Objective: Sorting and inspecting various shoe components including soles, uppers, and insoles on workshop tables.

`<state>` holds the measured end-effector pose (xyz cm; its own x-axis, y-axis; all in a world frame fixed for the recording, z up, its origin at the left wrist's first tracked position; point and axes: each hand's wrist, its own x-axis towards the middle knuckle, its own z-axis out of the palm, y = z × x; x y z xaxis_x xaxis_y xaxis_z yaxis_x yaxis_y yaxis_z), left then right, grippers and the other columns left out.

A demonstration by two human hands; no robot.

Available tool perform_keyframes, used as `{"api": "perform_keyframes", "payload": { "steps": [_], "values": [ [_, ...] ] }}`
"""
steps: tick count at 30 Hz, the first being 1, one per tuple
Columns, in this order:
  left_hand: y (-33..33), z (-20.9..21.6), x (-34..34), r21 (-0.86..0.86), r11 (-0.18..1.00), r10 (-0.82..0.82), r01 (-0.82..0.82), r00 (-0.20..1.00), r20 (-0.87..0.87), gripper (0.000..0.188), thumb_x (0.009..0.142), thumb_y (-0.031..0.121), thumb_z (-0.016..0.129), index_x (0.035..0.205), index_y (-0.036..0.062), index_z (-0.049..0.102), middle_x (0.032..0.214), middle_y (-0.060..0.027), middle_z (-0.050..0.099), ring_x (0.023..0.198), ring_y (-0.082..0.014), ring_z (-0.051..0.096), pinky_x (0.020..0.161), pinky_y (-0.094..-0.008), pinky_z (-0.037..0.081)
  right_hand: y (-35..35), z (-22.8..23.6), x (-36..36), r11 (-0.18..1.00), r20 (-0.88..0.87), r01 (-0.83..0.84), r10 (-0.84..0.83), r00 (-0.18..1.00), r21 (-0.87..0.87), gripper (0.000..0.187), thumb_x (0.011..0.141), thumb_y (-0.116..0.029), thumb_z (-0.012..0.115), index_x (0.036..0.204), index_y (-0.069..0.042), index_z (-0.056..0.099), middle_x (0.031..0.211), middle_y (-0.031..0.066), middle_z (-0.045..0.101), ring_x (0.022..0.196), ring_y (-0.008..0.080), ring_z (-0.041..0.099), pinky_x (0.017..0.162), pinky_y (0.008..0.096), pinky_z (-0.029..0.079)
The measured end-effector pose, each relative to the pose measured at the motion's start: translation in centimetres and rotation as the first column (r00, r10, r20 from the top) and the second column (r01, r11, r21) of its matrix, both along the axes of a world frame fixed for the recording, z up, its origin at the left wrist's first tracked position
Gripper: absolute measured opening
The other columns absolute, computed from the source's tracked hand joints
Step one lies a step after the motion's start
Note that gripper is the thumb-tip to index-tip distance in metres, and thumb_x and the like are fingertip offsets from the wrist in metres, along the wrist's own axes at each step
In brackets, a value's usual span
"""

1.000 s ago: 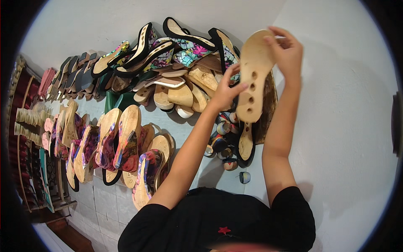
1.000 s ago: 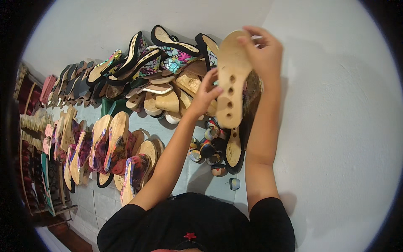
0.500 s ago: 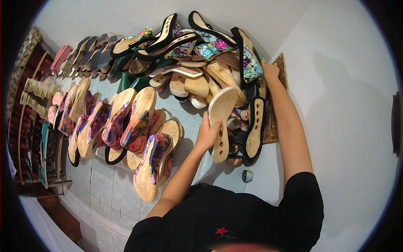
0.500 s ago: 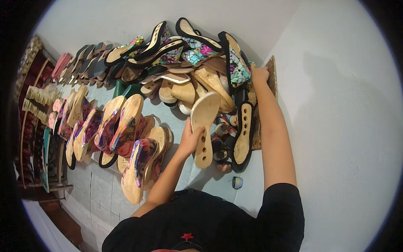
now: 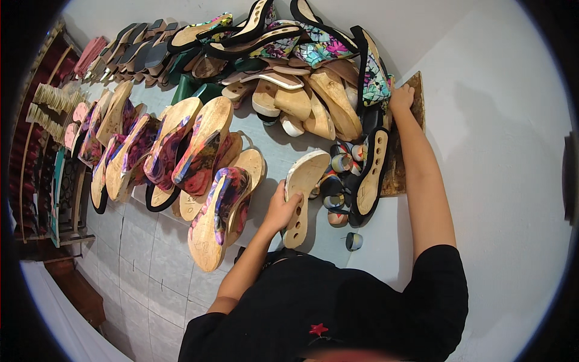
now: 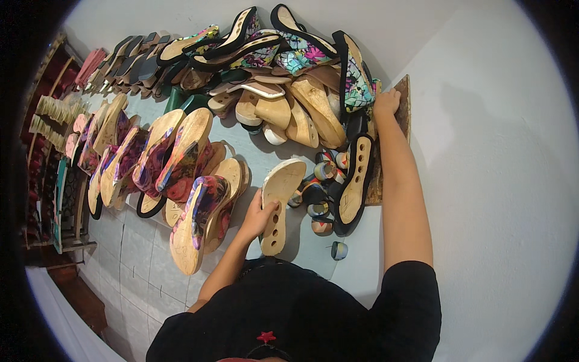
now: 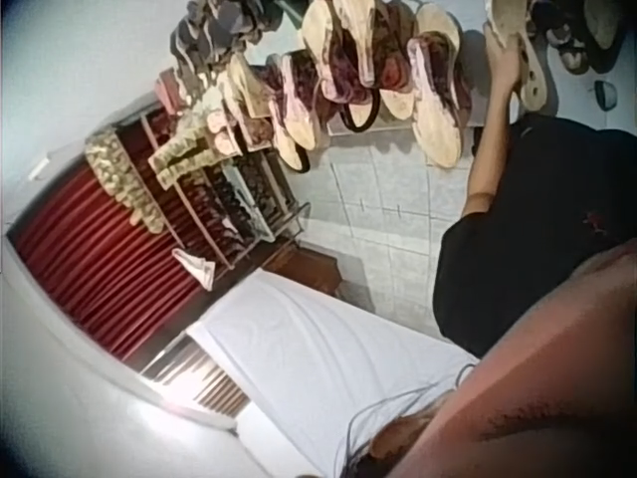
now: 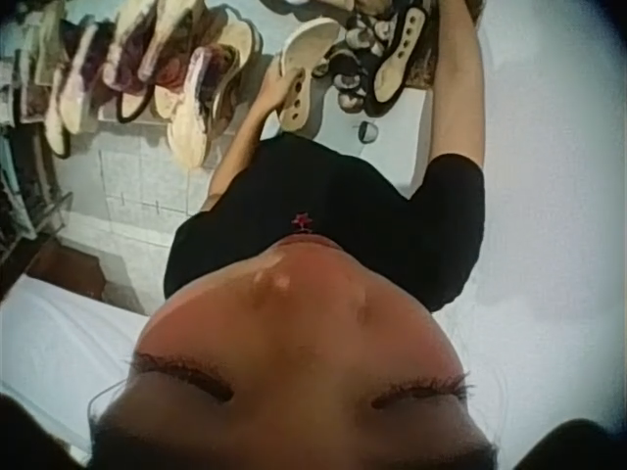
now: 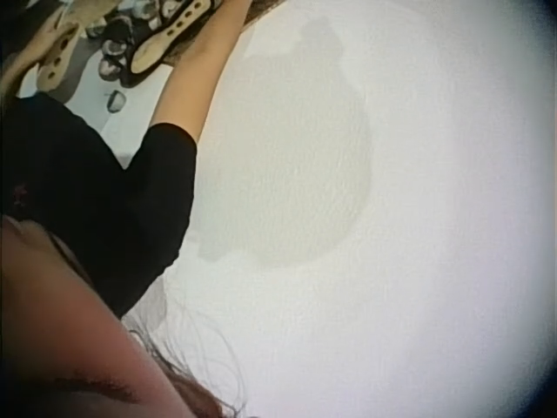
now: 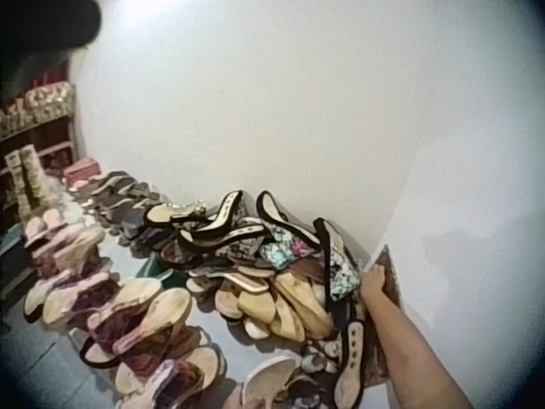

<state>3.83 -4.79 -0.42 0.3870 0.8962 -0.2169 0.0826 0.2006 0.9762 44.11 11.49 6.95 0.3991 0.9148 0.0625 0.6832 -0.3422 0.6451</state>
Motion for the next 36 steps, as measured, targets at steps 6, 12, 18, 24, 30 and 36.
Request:
{"api": "perform_keyframes", "payload": {
  "steps": [6, 12, 18, 24, 30, 36],
  "values": [
    [-0.1, -0.2, -0.4, -0.026, 1.0, -0.019, 0.019, 1.0, -0.025, 0.038, 0.08, 0.022, 0.054, 0.11, 0.0011, 0.045, 0.095, -0.0163, 0.058, 0.087, -0.0236, 0.057, 0.078, -0.0341, 0.043, -0.3, 0.0, -2.3, 0.961, -0.175, 0.274, -0.264, 0.949, 0.038, 0.028, 0.083, -0.027, 0.047, 0.104, -0.017, 0.062, 0.107, 0.003, 0.059, 0.107, 0.0234, 0.04, 0.087, 0.0385, 0.024],
    [0.2, -0.8, -0.4, -0.039, 0.999, -0.006, 0.004, 0.999, -0.053, 0.037, 0.081, 0.022, 0.054, 0.111, 0.0007, 0.045, 0.095, -0.0159, 0.058, 0.087, -0.0229, 0.057, 0.077, -0.0337, 0.044, 0.7, -1.0, -2.6, 0.929, -0.147, 0.368, -0.37, 0.917, -0.043, 0.031, 0.085, -0.027, 0.043, 0.108, -0.015, 0.061, 0.109, 0.006, 0.059, 0.108, 0.0275, 0.039, 0.086, 0.0402, 0.024],
    [0.4, -1.0, -0.2, -0.103, 0.995, -0.005, 0.001, 0.999, -0.036, 0.038, 0.081, 0.021, 0.054, 0.111, 0.0005, 0.045, 0.096, -0.016, 0.058, 0.086, -0.0226, 0.057, 0.076, -0.0335, 0.044, 0.6, -1.4, -2.5, 0.958, -0.151, 0.283, -0.287, 0.946, -0.044, 0.03, 0.087, -0.022, 0.038, 0.099, -0.017, 0.066, 0.102, 0.0067, 0.063, 0.1, 0.0214, 0.054, 0.088, 0.0409, 0.024],
    [0.3, -1.6, -0.5, -0.015, 1.0, -0.005, 0.003, 0.994, -0.112, 0.038, 0.08, 0.023, 0.054, 0.109, 0.0, 0.044, 0.094, -0.0202, 0.057, 0.087, -0.029, 0.058, 0.076, -0.0358, 0.044, 0.6, -3.1, -0.8, 0.946, -0.309, 0.277, -0.215, 0.926, 0.171, 0.033, 0.087, -0.02, 0.035, 0.092, -0.014, 0.068, 0.096, 0.0081, 0.064, 0.095, 0.023, 0.058, 0.09, 0.0399, 0.025],
    [-0.7, -1.5, -1.8, 0.047, 0.999, 0.006, 0.007, 0.967, -0.256, 0.038, 0.08, 0.024, 0.053, 0.107, -0.0015, 0.043, 0.096, -0.0253, 0.057, 0.091, -0.0387, 0.056, 0.078, -0.0406, 0.043, 0.4, -0.6, -1.5, 0.974, -0.214, 0.2, -0.174, 0.961, 0.108, 0.025, 0.084, -0.022, 0.043, 0.094, -0.018, 0.066, 0.093, 0.004, 0.065, 0.091, 0.0191, 0.059, 0.081, 0.0388, 0.03],
    [-2.2, -0.9, -2.8, 0.099, 0.995, 0.036, 0.002, 0.924, -0.381, 0.041, 0.08, 0.026, 0.052, 0.106, -0.0034, 0.042, 0.094, -0.0266, 0.057, 0.09, -0.0411, 0.055, 0.079, -0.0433, 0.042, -0.5, 4.5, -2.7, 0.961, -0.23, 0.244, -0.21, 0.95, 0.129, 0.021, 0.078, -0.024, 0.054, 0.094, -0.016, 0.065, 0.096, 0.0049, 0.065, 0.093, 0.0228, 0.06, 0.082, 0.0414, 0.033]
  ]
}}
